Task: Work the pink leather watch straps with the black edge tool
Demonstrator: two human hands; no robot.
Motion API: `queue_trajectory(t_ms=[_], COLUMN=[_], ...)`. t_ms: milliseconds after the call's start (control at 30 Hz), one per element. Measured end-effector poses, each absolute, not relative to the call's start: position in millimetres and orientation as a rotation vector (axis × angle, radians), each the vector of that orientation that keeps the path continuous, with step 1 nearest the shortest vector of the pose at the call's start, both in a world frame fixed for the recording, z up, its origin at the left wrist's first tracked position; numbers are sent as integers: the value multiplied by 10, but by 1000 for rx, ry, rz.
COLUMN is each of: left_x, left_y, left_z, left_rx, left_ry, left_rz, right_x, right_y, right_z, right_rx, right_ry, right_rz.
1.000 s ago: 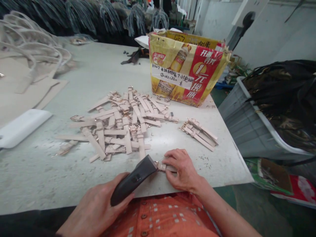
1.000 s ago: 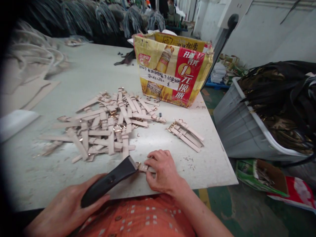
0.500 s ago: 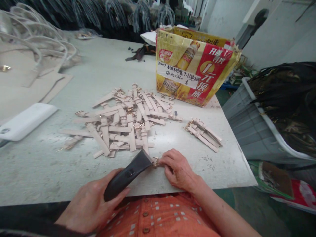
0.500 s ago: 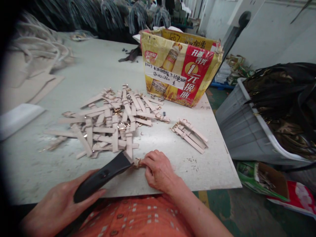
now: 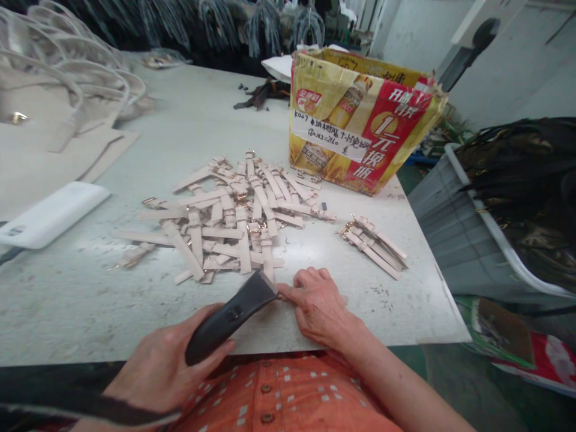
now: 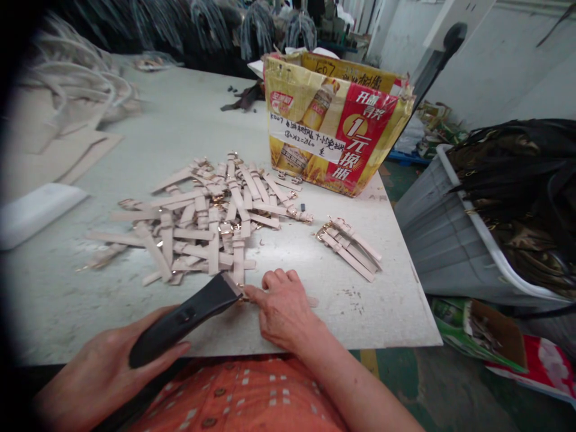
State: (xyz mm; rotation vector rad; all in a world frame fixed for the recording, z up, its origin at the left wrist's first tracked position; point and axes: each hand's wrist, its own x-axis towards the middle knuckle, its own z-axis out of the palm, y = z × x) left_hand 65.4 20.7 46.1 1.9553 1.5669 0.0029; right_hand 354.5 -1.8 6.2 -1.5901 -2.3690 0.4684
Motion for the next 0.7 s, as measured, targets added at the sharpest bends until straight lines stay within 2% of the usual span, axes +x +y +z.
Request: queue_trajectory(t_ms=[233, 467, 700], left_x=[750, 908, 974], left_y=[199, 346, 428], left_z=[569, 629, 741], left_rx=[1918, 1941, 1968], left_ry=[1507, 1431, 1450], left_rz=[8, -256, -336], right_x=[3619, 3749, 3777], right_y=[28, 57, -44], right_z=[9, -218, -260], right_rx=[-1550, -1361, -1416], right_ry=[-2385, -2179, -2006], right_rz=[552, 632, 530])
